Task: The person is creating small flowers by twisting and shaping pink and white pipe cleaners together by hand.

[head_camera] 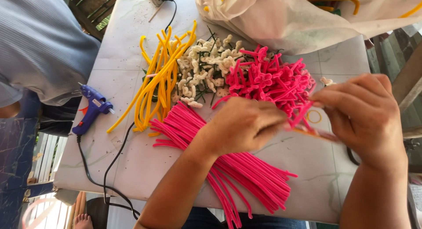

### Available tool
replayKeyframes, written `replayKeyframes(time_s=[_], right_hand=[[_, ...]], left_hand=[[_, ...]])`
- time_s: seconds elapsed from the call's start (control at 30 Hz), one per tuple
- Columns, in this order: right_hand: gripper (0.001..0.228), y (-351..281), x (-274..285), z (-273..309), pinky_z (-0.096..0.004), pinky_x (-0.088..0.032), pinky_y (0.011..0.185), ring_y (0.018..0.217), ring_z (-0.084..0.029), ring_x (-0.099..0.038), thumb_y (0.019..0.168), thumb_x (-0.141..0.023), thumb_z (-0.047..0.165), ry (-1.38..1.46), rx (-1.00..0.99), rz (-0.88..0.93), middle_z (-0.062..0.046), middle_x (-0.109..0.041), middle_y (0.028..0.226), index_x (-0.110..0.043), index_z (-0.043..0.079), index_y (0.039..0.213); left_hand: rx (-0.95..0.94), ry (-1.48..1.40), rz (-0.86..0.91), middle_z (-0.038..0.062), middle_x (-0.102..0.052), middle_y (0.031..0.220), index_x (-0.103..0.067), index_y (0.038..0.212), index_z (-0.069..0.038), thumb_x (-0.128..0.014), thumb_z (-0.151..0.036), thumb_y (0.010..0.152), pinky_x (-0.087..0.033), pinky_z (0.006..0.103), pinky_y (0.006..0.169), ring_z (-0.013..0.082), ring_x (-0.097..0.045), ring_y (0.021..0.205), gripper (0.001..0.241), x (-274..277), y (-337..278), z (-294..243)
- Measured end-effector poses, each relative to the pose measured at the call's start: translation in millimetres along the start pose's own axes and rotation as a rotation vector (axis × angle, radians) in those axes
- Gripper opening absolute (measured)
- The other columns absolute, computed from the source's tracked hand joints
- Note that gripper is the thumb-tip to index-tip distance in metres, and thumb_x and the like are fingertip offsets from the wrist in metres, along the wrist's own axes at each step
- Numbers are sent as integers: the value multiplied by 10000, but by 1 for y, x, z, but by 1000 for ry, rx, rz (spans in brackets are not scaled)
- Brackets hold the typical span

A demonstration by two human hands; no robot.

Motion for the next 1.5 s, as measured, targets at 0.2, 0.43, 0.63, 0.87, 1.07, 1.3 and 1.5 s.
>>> replayKeyframes(time_s=[0.2,0.43,0.63,0.87,1.07,1.3,1.5], right_hand=[[123,18,-43,14,-457,-425,641,649,-270,-554,982,-632,-23,340,148,197,-53,-591,740,-577,86,999],[93,15,3,39,-387,-421,858,826,-232,-694,1042,-609,82,-105,234,22,-48,-745,956,-695,49,1024],[140,4,-1,-6,-405,-408,949,911,-249,-614,1024,-632,35,179,66,44,-75,-751,1010,-772,38,1025],[47,12,-26,34,-384,-462,772,776,-218,-684,949,-701,16,181,114,177,-26,-726,866,-690,58,966],[134,4,0,9,-418,-316,1029,915,-213,-609,995,-729,56,-15,122,126,76,-759,992,-768,166,1060],[321,1,-49,-4,-337,-452,932,746,-126,-596,1024,-568,320,944,-189,213,-15,-715,799,-697,79,1192],[244,-5,-90,-1,-364,-533,770,673,-152,-516,1102,-499,68,831,-442,-54,-27,-547,676,-709,-12,1006]], left_hand=[[-22,-325,-354,97,-775,1031,-708,1099,-35,-608,-89,1053,-644,311,741,211,-766,848,123,31,0,-6],[50,131,-249,46,-719,906,-706,1046,-77,-627,-174,1037,-494,374,578,218,-700,720,125,32,-4,6],[-105,-302,-30,63,-734,951,-707,1032,-73,-570,-146,1061,-472,339,587,241,-724,793,158,30,1,-25],[70,81,-393,72,-736,933,-704,1037,-13,-619,-125,1037,-554,355,640,218,-720,755,141,36,-2,6],[-17,97,-79,32,-691,870,-645,982,-111,-592,-171,1030,-430,388,507,237,-685,719,94,16,0,-8],[50,-496,-218,78,-677,813,-697,1040,33,-570,-110,1050,-475,313,657,177,-599,692,191,31,4,-10],[230,-331,-526,24,-640,675,-768,1013,-94,-664,-143,1005,-450,239,476,141,-622,568,115,21,2,28]])
Point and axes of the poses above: each hand's wrist, its own y-axis towards the middle knuckle, its own x-axis out of the back of the hand, z = x × y, the point moved 5 cm from there along y, towards the middle knuckle
